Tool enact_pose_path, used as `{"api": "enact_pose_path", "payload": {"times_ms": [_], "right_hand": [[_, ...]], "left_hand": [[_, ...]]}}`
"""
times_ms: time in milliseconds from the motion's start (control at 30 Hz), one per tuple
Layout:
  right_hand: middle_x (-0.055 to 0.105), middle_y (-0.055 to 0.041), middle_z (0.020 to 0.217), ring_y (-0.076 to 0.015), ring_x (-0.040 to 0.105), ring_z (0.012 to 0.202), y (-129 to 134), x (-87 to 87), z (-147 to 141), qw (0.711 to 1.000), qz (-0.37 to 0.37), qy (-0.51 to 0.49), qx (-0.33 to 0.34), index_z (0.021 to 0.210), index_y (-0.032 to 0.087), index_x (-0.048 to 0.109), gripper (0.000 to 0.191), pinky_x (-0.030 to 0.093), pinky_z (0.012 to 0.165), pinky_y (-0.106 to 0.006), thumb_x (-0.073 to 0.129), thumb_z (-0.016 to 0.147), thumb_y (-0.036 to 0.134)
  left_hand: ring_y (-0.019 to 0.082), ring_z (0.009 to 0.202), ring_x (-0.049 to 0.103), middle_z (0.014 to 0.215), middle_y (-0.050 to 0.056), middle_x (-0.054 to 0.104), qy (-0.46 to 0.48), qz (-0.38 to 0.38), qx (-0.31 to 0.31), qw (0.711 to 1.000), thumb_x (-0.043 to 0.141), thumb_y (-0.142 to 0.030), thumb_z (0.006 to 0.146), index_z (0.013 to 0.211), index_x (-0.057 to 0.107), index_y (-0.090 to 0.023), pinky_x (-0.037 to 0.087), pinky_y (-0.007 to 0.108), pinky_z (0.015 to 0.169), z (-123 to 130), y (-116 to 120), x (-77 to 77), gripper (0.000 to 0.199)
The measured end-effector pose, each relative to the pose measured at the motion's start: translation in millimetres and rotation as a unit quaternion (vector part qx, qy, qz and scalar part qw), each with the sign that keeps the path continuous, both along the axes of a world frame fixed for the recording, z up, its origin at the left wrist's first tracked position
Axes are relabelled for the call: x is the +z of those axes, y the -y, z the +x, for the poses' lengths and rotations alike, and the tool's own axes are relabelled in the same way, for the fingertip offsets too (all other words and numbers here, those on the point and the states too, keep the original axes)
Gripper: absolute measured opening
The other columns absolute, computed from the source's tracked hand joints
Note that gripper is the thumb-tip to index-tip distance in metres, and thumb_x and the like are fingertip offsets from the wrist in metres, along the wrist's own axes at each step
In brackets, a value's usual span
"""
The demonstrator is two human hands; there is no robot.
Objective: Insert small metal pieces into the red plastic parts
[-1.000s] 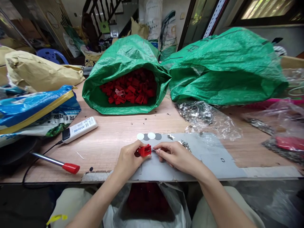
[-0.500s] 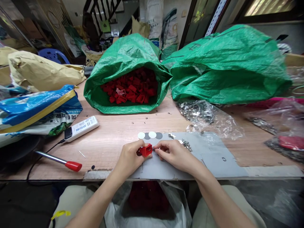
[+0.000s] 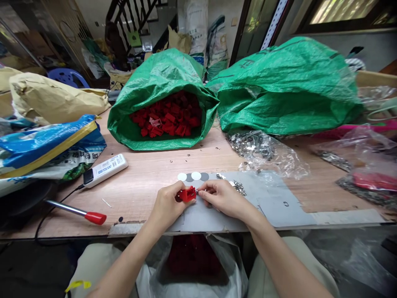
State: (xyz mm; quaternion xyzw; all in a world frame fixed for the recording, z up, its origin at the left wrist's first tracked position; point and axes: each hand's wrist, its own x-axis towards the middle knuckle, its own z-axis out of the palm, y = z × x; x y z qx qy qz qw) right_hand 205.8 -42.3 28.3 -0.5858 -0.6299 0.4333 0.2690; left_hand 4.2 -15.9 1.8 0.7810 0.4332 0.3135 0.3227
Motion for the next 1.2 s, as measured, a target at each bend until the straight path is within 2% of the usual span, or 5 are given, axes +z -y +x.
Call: {"api": "enact_pose_path", "payload": {"times_ms": [200,300,467,733,1200], "right_hand": [[0.072,-0.0027,0.072,-0.0184,0.065,0.067,4.0,0.9,-6.4,0.994,0.073,0.075,-0.012,0.083,0.019,0.072,0.018,0.044,0.063,-0.027,0.055,0.086,0.022],[0.074,-0.0037,0.078,-0.0189,0.067,0.072,5.3,-0.8,-7.0,0.991,0.100,0.086,-0.009,0.085,0.019,0.073,0.019,0.044,0.066,-0.027,0.054,0.086,0.018],[0.074,-0.0038,0.078,-0.0185,0.067,0.072,3.9,-2.7,-4.2,0.994,0.084,0.074,0.003,0.087,0.018,0.075,0.019,0.043,0.064,-0.026,0.056,0.086,0.020],[0.074,-0.0037,0.077,-0.0189,0.066,0.073,3.4,0.2,-9.9,0.992,0.069,0.101,-0.020,0.085,0.018,0.075,0.019,0.042,0.064,-0.026,0.057,0.086,0.021],[0.068,-0.0030,0.067,-0.0160,0.059,0.063,-1.4,2.1,-20.2,0.989,0.036,0.133,-0.054,0.074,0.017,0.070,0.014,0.037,0.058,-0.026,0.059,0.082,0.014]], "left_hand": [[0.010,0.060,0.046,0.068,-0.005,0.058,-0.020,0.029,-0.034,0.999,0.074,-0.025,0.080,0.076,0.057,-0.018,0.035,0.021,0.059,1.5,-2.0,2.4,0.018],[0.010,0.060,0.047,0.068,-0.005,0.058,-0.014,0.022,-0.023,0.999,0.073,-0.025,0.080,0.078,0.058,-0.019,0.035,0.021,0.059,1.9,-1.9,2.4,0.016],[0.010,0.062,0.050,0.072,-0.005,0.062,0.015,-0.004,-0.002,1.000,0.076,-0.026,0.078,0.080,0.060,-0.019,0.037,0.021,0.061,1.6,-0.5,-0.9,0.018],[0.009,0.060,0.047,0.069,-0.006,0.058,0.007,0.013,-0.013,1.000,0.075,-0.025,0.079,0.077,0.056,-0.019,0.035,0.021,0.059,2.9,-0.2,1.5,0.020],[0.009,0.060,0.045,0.068,-0.005,0.057,0.007,-0.020,-0.029,0.999,0.073,-0.027,0.082,0.078,0.057,-0.018,0.034,0.021,0.057,5.8,-3.3,6.0,0.018]]}}
